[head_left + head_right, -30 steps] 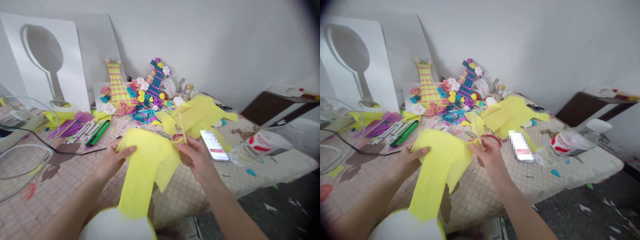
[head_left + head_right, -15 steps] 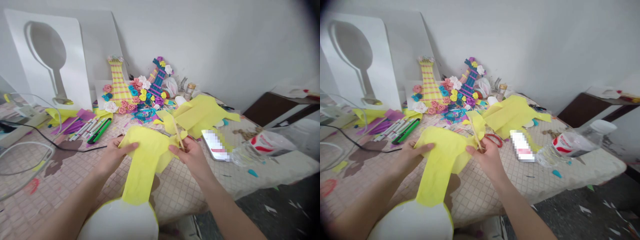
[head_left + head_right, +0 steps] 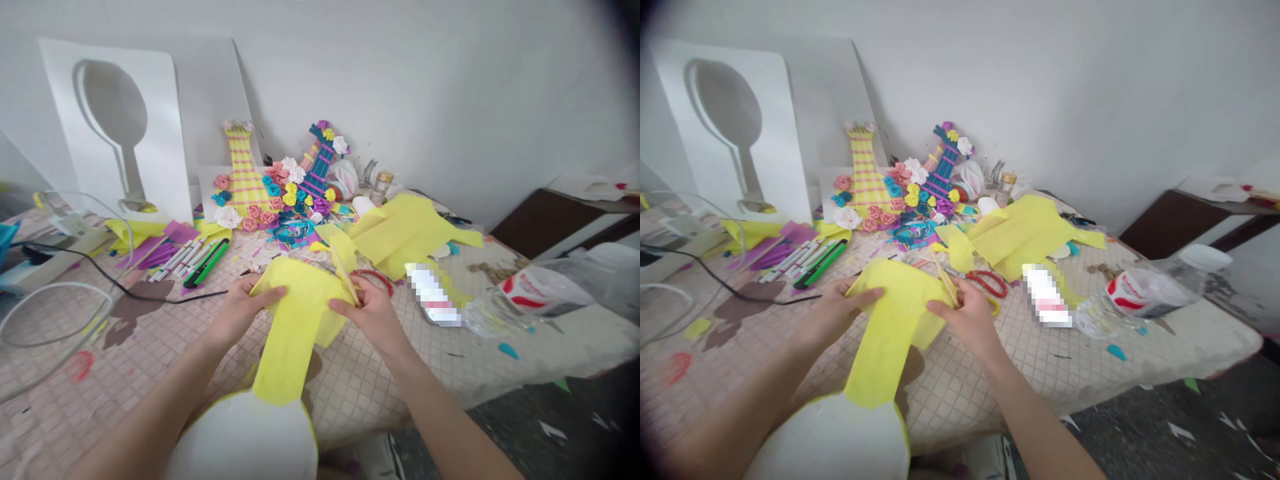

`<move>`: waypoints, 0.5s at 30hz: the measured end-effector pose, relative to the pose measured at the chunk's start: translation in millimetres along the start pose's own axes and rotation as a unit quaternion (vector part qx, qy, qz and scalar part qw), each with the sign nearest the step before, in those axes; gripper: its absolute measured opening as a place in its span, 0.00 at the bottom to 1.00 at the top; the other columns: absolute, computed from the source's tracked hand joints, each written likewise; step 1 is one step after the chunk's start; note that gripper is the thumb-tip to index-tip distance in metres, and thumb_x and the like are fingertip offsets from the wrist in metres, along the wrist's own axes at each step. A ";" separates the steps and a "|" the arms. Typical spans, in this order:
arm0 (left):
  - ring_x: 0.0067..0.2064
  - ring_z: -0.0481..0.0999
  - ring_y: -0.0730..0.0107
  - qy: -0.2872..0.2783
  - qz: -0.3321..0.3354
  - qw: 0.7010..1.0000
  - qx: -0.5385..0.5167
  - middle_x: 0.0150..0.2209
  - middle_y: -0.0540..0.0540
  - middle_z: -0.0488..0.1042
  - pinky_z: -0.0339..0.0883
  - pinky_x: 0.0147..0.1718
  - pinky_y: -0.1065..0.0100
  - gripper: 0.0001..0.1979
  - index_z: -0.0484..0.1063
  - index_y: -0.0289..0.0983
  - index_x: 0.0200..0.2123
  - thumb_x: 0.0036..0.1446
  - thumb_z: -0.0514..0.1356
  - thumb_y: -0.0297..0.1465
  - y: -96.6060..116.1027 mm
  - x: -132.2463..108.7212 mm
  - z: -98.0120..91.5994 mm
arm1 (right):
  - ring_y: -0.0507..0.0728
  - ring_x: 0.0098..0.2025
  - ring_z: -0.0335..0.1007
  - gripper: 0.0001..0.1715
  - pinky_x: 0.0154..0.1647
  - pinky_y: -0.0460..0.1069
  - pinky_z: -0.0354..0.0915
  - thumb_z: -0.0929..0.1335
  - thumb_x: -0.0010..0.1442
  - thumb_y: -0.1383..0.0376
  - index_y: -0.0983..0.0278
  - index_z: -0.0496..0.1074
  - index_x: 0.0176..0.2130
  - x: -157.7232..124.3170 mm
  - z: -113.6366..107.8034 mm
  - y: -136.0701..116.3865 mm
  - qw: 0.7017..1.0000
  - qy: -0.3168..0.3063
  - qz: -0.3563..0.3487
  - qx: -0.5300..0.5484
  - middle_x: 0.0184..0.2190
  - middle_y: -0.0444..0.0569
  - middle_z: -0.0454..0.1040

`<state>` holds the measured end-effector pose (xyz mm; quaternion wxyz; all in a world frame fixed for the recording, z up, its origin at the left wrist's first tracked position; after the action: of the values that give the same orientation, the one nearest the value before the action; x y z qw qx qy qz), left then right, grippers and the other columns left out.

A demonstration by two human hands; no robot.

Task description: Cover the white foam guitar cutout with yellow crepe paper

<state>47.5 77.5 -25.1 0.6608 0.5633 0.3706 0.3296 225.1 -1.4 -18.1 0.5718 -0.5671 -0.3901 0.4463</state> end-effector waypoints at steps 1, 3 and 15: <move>0.30 0.76 0.66 -0.008 -0.003 1.000 -0.009 0.28 0.45 0.77 0.68 0.31 0.69 0.10 0.74 0.34 0.28 0.44 0.64 0.35 -0.2 0.1 1.5 | 0.60 0.38 0.73 0.30 0.40 0.55 0.68 0.75 0.39 0.63 0.62 0.67 0.43 0.1 -1.5 0.1 1.000 0.001 -0.002 0.001 0.36 0.48 0.77; 0.30 0.76 0.66 -0.021 -0.007 0.999 -0.027 0.29 0.46 0.77 0.68 0.32 0.69 0.10 0.75 0.34 0.29 0.44 0.64 0.35 -0.7 -0.1 4.4 | 0.59 0.38 0.73 0.28 0.40 0.55 0.67 0.75 0.39 0.63 0.62 0.68 0.42 -0.2 -3.3 0.1 1.000 0.001 -0.007 0.007 0.35 0.47 0.77; 0.31 0.76 0.64 -0.007 0.000 1.000 -0.016 0.30 0.43 0.78 0.69 0.32 0.67 0.12 0.74 0.33 0.29 0.43 0.65 0.35 -0.4 0.1 2.9 | 0.57 0.37 0.71 0.30 0.37 0.51 0.66 0.73 0.43 0.64 0.63 0.65 0.46 -6.4 -7.1 -0.5 0.999 -0.025 -0.036 0.002 0.34 0.46 0.75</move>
<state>50.1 76.1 -25.3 0.6721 0.5549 0.3608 0.3319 230.0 -9.7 -17.6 0.5785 -0.5401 -0.4237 0.4406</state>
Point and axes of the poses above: each hand's wrist, its own x-axis towards the middle knuckle, its own z-axis out of the palm, y = z × x, the point moved 8 cm from there along x, towards the middle knuckle
